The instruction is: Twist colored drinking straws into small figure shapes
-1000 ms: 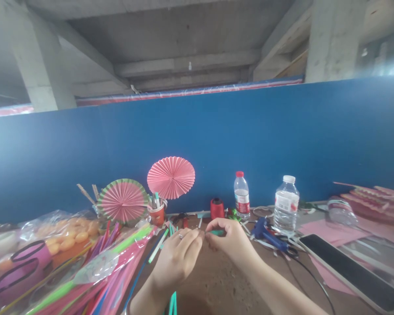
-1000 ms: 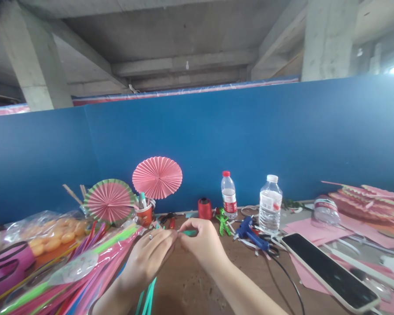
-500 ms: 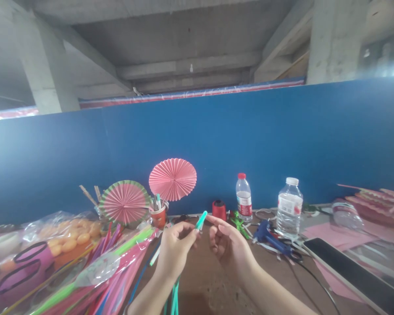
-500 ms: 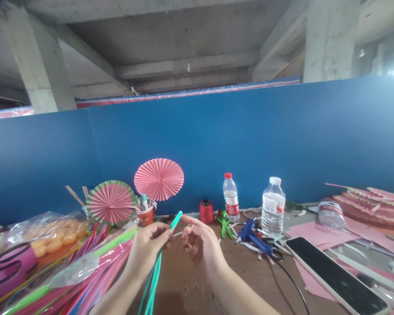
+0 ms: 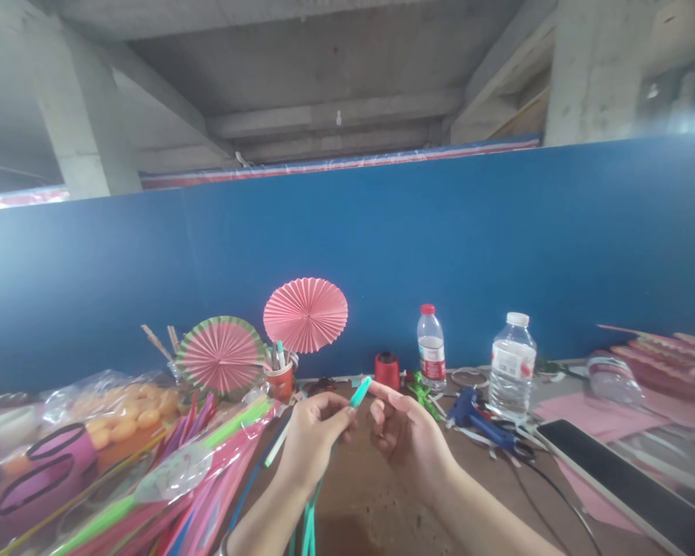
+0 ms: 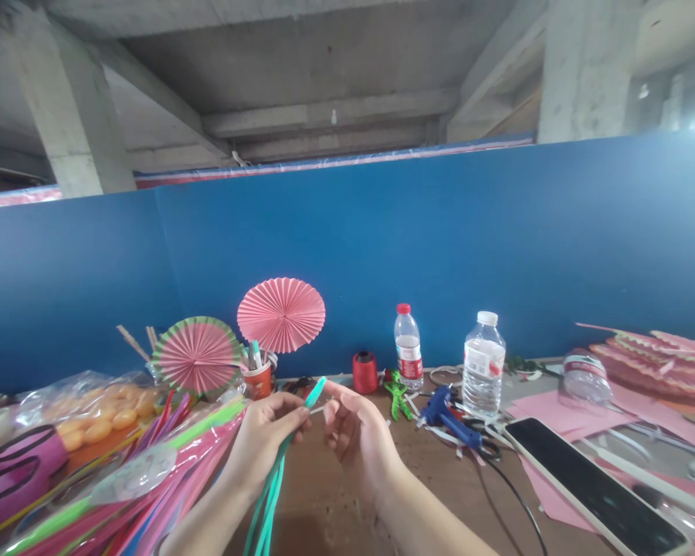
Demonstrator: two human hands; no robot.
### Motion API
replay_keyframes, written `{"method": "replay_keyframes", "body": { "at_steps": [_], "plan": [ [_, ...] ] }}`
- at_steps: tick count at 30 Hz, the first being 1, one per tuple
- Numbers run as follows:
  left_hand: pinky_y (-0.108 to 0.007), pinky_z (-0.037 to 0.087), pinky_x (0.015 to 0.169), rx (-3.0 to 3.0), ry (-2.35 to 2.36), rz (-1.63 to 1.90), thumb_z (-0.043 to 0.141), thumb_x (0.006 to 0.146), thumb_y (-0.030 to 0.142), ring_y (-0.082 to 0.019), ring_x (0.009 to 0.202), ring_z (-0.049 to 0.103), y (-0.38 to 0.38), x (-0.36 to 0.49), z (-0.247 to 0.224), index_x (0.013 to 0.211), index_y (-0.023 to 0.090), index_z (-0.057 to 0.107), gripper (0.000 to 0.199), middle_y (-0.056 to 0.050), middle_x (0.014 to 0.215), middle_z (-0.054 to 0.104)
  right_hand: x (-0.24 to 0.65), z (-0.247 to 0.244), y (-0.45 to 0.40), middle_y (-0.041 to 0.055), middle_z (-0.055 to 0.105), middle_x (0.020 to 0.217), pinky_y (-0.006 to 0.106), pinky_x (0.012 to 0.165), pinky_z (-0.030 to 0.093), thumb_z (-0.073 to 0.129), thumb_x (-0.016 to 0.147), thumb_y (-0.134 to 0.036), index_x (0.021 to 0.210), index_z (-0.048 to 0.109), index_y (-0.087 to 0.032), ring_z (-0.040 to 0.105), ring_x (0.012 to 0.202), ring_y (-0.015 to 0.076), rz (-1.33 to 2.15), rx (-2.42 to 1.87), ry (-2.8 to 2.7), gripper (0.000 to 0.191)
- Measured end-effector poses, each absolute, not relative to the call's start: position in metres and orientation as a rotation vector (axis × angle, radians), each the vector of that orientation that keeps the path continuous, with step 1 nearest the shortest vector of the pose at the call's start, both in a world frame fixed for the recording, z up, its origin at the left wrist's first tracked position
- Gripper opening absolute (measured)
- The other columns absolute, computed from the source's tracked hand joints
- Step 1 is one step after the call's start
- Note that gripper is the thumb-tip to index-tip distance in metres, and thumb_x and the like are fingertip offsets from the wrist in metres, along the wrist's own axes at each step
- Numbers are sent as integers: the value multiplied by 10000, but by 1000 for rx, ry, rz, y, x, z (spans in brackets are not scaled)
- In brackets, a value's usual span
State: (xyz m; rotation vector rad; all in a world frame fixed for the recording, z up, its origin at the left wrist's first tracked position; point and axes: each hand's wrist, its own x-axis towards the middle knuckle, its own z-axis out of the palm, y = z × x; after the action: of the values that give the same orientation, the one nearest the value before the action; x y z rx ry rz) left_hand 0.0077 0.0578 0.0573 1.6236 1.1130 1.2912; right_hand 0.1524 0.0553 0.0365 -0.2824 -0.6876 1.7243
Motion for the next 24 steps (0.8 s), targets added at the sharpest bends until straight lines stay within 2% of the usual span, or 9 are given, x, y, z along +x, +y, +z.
{"method": "replay_keyframes", "body": {
  "at_steps": [6,13,17,24],
  "plan": [
    [-194,383,498,1553,1073,1282,572,714,249,-88,485,506,59,9,57,659,129,606,136,-11,570,614,153,38,55,25,598,768,200,557,381,507,742,-227,928,645,-156,510,694,120,1690,-351,-662,242],
    [-192,391,498,1541,1086,1271,578,711,246,-84,478,507,58,9,58,656,125,608,136,-11,565,612,152,36,55,50,639,856,235,647,390,458,777,-239,930,651,-154,526,748,140,1666,-304,-721,261],
    [-192,391,499,1539,1085,1274,576,710,242,-86,478,509,58,9,57,647,127,598,133,-12,564,615,150,36,56,74,650,901,269,731,387,446,776,-224,930,651,-147,542,844,177,1613,-257,-774,268],
    [-192,391,490,1538,1085,1275,585,700,242,-87,473,502,59,10,58,647,126,605,129,-10,552,603,148,37,55,94,664,898,345,829,381,487,753,-205,868,659,-138,569,888,220,1590,-174,-749,218]
  ]
}}
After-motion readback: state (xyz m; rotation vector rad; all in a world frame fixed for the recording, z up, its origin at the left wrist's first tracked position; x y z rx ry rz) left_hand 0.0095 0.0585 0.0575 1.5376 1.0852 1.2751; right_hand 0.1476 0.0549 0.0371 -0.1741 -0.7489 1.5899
